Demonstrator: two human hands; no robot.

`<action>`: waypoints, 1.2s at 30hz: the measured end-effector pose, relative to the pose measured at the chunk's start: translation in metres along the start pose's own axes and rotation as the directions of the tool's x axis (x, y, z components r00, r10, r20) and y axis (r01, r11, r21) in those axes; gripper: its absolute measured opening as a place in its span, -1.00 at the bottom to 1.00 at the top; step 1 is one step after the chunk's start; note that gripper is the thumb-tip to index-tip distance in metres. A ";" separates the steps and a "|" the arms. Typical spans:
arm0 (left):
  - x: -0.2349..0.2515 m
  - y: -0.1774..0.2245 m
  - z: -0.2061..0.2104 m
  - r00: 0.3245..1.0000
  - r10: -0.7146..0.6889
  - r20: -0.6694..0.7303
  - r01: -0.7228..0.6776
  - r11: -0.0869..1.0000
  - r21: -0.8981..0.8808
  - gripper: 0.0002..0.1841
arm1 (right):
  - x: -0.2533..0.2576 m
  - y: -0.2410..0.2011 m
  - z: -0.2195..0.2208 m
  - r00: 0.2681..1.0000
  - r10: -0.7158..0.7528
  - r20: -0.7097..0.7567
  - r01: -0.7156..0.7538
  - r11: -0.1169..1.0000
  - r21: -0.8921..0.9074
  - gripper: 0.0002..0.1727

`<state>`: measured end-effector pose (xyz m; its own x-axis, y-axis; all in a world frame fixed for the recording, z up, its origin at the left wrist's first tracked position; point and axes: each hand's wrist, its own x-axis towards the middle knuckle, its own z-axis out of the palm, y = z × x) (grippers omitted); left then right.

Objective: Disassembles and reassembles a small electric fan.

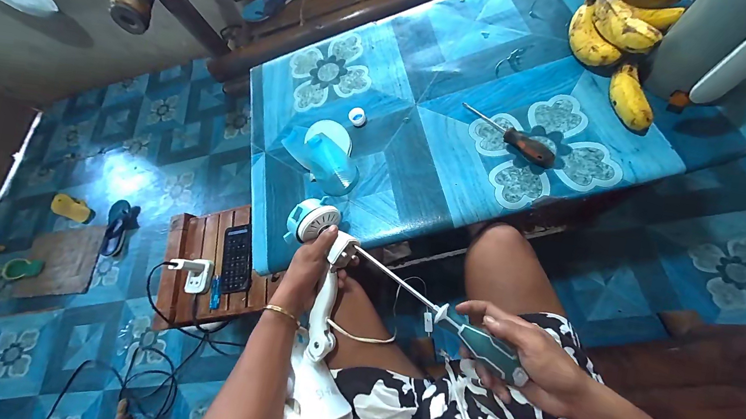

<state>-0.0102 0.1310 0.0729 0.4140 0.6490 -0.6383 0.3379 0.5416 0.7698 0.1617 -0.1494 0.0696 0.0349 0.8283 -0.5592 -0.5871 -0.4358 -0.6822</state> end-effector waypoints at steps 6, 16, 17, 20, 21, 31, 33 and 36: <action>-0.002 0.002 0.001 1.000 0.004 0.008 -0.004 1.000 0.002 -0.47 | 0.013 -0.020 -0.004 0.992 0.062 0.109 -0.035 0.973 -0.229 -0.46; 0.000 0.001 0.002 1.000 0.006 0.005 -0.006 1.000 0.021 -0.48 | 0.043 -0.051 0.002 0.952 0.271 0.145 -0.204 0.910 -0.360 -0.51; 0.000 0.001 0.002 1.000 0.007 0.008 -0.007 1.000 0.024 -0.48 | 0.046 -0.054 0.007 0.950 0.282 0.135 -0.219 0.908 -0.356 -0.47; 0.000 0.001 0.002 1.000 0.008 0.014 -0.008 1.000 0.020 -0.48 | 0.059 -0.064 0.022 0.951 0.301 0.065 -0.250 0.877 -0.410 -0.54; 0.000 0.001 0.002 1.000 0.008 0.014 -0.008 1.000 0.021 -0.48 | 0.064 -0.068 0.027 0.950 0.310 0.042 -0.261 0.859 -0.441 -0.61; 0.000 0.000 0.004 1.000 0.003 0.000 -0.003 0.996 0.085 -0.49 | 0.083 -0.079 0.038 0.974 0.178 -0.138 -0.225 0.778 -0.586 -0.88; 0.000 -0.001 0.006 1.000 0.014 0.000 -0.013 0.994 0.109 -0.49 | 0.085 -0.081 0.041 0.973 0.159 -0.170 -0.230 0.762 -0.606 -0.82; -0.001 -0.001 0.007 1.000 0.026 -0.001 -0.026 0.992 0.126 -0.50 | 0.087 -0.082 0.044 0.964 0.204 -0.173 -0.267 0.756 -0.598 -0.81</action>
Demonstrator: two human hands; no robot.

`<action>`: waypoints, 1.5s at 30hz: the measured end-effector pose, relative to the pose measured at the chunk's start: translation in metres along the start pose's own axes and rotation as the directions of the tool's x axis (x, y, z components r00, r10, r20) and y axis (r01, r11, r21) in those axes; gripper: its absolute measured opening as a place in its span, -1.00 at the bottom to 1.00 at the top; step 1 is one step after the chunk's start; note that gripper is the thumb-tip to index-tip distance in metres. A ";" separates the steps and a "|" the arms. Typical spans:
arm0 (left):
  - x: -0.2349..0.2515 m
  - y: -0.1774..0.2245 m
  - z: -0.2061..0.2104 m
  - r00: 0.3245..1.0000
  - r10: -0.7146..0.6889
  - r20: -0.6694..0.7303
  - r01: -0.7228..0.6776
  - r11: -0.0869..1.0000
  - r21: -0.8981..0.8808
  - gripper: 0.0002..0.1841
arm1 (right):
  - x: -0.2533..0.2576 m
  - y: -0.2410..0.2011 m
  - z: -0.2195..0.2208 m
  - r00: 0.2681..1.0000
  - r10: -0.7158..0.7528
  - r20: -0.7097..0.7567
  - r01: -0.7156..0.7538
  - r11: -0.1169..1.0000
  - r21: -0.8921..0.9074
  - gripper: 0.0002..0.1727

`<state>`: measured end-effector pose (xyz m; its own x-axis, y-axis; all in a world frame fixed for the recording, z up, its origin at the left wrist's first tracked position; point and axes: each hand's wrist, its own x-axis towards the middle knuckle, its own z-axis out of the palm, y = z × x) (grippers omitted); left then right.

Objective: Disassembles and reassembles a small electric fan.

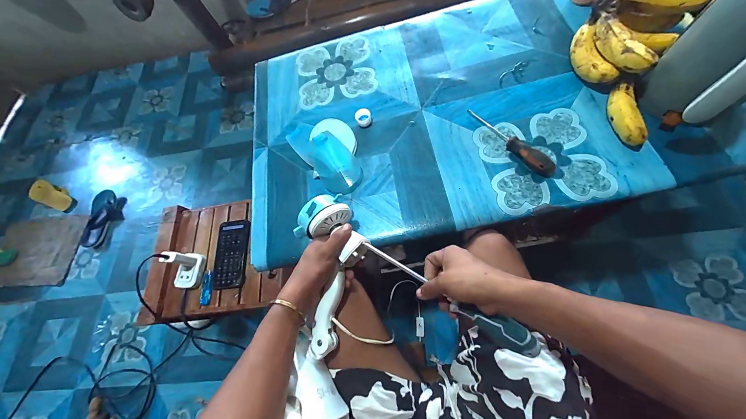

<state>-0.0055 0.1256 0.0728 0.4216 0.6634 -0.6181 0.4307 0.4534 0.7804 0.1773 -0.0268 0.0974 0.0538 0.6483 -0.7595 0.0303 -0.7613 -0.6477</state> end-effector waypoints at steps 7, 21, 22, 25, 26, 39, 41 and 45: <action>0.000 0.001 -0.002 1.000 -0.025 -0.001 0.025 0.998 -0.058 -0.52 | -0.015 0.024 0.002 0.990 -0.091 0.110 0.092 0.996 -0.007 -0.82; 0.004 0.002 -0.006 0.997 -0.066 0.047 0.074 0.978 -0.195 -0.44 | 0.006 0.051 0.064 0.942 -0.178 0.285 0.081 0.944 0.321 -0.55; 0.003 0.002 -0.006 0.997 -0.067 0.046 0.075 0.979 -0.190 -0.44 | 0.007 0.048 0.062 0.943 -0.180 0.279 0.087 0.945 0.315 -0.56; 0.002 0.003 -0.005 0.997 -0.069 0.036 0.074 0.979 -0.191 -0.45 | 0.012 0.041 0.057 0.953 -0.177 0.248 0.094 0.945 0.314 -0.58; 0.002 0.003 -0.005 0.997 -0.071 0.037 0.077 0.978 -0.195 -0.45 | 0.013 0.041 0.055 0.955 -0.169 0.244 0.087 0.945 0.316 -0.58; 0.004 0.000 -0.011 0.995 -0.060 0.079 0.072 0.984 -0.161 -0.46 | -0.041 0.164 0.088 0.956 -0.273 0.103 0.180 0.830 0.528 -0.57; 0.004 -0.001 -0.011 0.995 -0.059 0.080 0.071 0.986 -0.149 -0.47 | -0.051 0.179 0.089 0.947 -0.284 0.150 0.186 0.865 0.465 -0.20; 0.005 -0.001 -0.010 0.996 -0.056 0.072 0.065 0.989 -0.133 -0.45 | -0.060 0.174 0.086 0.916 -0.399 0.045 0.388 0.908 0.160 -0.14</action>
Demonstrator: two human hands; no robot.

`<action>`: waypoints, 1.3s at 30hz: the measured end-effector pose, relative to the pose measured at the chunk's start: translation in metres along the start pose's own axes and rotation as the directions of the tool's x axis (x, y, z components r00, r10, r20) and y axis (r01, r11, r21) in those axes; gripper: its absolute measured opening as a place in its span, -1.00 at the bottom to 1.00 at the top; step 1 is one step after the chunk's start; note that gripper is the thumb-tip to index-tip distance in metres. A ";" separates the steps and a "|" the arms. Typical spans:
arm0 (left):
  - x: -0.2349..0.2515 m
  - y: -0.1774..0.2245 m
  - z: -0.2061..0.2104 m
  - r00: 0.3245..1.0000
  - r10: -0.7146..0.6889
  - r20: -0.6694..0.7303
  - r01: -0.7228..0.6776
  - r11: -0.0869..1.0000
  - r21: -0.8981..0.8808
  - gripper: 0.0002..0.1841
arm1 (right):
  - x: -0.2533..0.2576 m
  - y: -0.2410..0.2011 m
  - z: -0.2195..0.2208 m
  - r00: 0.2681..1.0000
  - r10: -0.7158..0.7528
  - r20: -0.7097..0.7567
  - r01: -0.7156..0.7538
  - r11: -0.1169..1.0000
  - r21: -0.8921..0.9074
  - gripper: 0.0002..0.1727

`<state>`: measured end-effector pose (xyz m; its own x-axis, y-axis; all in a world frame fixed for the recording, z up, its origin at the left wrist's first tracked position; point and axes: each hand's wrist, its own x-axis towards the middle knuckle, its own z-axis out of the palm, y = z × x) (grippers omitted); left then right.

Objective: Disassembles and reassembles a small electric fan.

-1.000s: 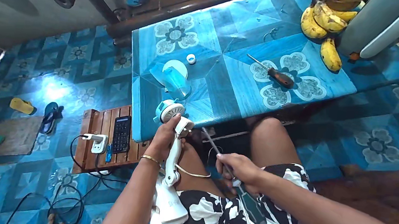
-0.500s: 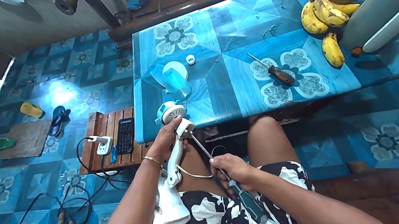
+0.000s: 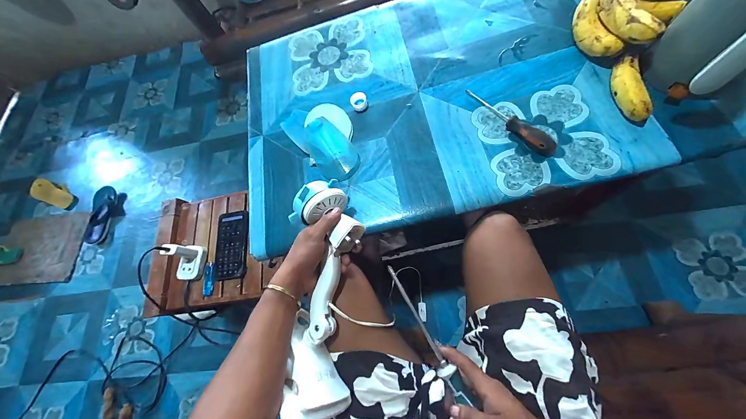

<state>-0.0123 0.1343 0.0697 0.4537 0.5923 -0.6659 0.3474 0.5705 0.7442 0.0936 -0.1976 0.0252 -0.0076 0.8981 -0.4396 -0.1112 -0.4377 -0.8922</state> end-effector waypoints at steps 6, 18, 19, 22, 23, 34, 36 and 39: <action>-0.002 -0.001 0.002 0.999 0.039 0.010 -0.039 0.999 0.001 -0.44 | 0.029 -0.054 -0.012 0.998 -0.065 0.004 0.062 0.915 -0.399 -0.30; 0.000 -0.001 0.001 1.000 0.011 -0.004 -0.011 1.000 0.010 -0.43 | 0.032 -0.049 -0.016 0.999 -0.041 -0.030 0.032 0.970 -0.241 -0.36; 0.000 -0.001 0.002 1.000 0.010 -0.005 -0.010 1.000 0.009 -0.43 | 0.033 -0.048 -0.016 0.998 -0.051 -0.035 0.041 0.972 -0.232 -0.36; -0.001 -0.001 0.003 1.000 0.009 -0.013 -0.009 1.000 0.002 -0.45 | 0.034 -0.048 -0.015 0.998 -0.044 -0.033 0.036 0.977 -0.208 -0.35; -0.001 -0.001 0.003 1.000 0.008 -0.013 -0.008 1.000 0.000 -0.45 | 0.034 -0.049 -0.015 0.999 -0.036 -0.030 0.030 0.981 -0.192 -0.35; 0.001 -0.002 0.001 0.999 0.006 -0.032 -0.006 1.000 0.027 -0.46 | 0.038 -0.051 -0.014 0.999 -0.004 -0.036 0.001 0.997 -0.077 -0.34; 0.002 -0.002 0.001 0.999 0.006 -0.032 -0.005 0.999 0.034 -0.46 | 0.038 -0.052 -0.015 0.999 -0.006 -0.035 0.002 0.995 -0.101 -0.34; 0.001 -0.001 0.002 0.999 -0.001 -0.041 0.001 1.000 0.018 -0.46 | 0.040 -0.050 -0.020 0.999 -0.014 -0.035 0.008 0.986 -0.164 -0.34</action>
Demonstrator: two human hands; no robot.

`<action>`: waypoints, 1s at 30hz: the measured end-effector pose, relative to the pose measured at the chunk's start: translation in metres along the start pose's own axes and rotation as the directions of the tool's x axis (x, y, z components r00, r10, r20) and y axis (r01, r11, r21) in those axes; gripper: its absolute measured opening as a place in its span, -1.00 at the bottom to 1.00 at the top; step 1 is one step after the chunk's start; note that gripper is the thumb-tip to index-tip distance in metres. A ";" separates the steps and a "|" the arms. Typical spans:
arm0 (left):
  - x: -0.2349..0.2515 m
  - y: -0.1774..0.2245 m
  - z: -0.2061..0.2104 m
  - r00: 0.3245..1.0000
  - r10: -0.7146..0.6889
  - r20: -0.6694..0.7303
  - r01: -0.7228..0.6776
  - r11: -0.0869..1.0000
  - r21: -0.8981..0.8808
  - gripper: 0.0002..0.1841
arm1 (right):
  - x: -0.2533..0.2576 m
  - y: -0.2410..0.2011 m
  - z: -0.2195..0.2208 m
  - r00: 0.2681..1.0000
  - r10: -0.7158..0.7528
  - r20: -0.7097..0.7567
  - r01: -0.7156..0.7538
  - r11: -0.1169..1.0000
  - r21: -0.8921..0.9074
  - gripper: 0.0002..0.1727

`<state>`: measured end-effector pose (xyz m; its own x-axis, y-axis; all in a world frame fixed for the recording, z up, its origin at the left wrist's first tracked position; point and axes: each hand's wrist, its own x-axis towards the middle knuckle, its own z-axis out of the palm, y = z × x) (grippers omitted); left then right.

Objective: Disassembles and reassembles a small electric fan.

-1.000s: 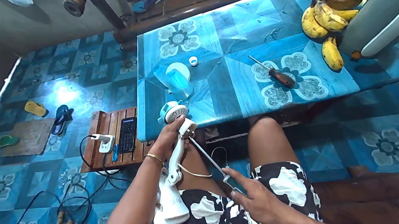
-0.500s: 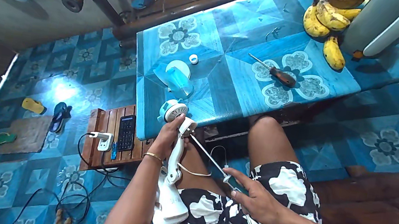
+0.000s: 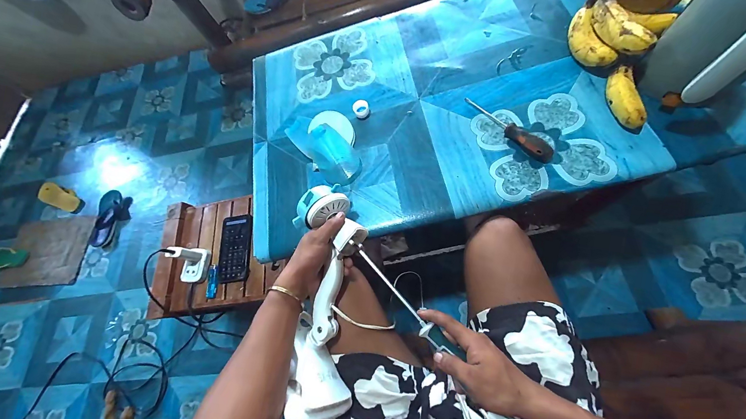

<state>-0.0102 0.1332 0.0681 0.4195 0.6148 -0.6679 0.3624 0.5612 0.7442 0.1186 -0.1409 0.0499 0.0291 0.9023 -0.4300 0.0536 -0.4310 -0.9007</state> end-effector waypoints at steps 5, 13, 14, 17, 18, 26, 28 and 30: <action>0.001 -0.001 0.000 1.000 0.000 0.008 0.000 1.000 -0.019 -0.45 | 0.002 0.003 -0.003 1.000 0.023 -0.001 -0.023 1.000 0.002 -0.35; -0.001 0.001 0.002 1.000 -0.013 -0.010 0.013 1.000 -0.017 -0.45 | 0.002 0.002 -0.002 1.000 0.016 0.021 -0.019 0.989 0.144 -0.34; -0.001 0.001 0.002 1.000 -0.015 -0.011 0.015 1.000 -0.014 -0.45 | 0.001 0.001 -0.002 0.999 0.020 0.028 -0.024 0.984 0.178 -0.34; -0.001 0.001 0.001 1.000 -0.009 -0.012 0.009 1.000 -0.014 -0.45 | 0.002 0.000 -0.001 0.999 0.020 0.050 -0.035 0.951 0.307 -0.33; -0.001 0.001 0.001 1.000 -0.006 -0.006 0.006 1.000 -0.012 -0.45 | 0.002 0.001 -0.001 0.998 0.027 0.060 -0.047 0.930 0.365 -0.34; -0.004 0.003 -0.001 1.000 -0.006 0.026 0.006 1.000 0.010 -0.48 | 0.004 0.008 -0.016 0.884 0.194 0.426 -0.463 0.495 0.735 -0.31; -0.003 0.002 -0.002 0.999 -0.003 0.033 0.003 1.000 0.011 -0.47 | 0.006 0.010 -0.018 0.888 0.188 0.419 -0.452 0.523 0.723 -0.33; -0.002 0.002 -0.003 0.999 0.003 0.039 -0.004 1.000 0.013 -0.47 | 0.008 0.011 -0.017 0.926 0.219 0.307 -0.373 0.661 0.651 -0.44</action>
<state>-0.0129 0.1349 0.0704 0.4526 0.5946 -0.6646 0.3715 0.5518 0.7467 0.1364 -0.1383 0.0377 -0.2681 0.7420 -0.6145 -0.6250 -0.6194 -0.4752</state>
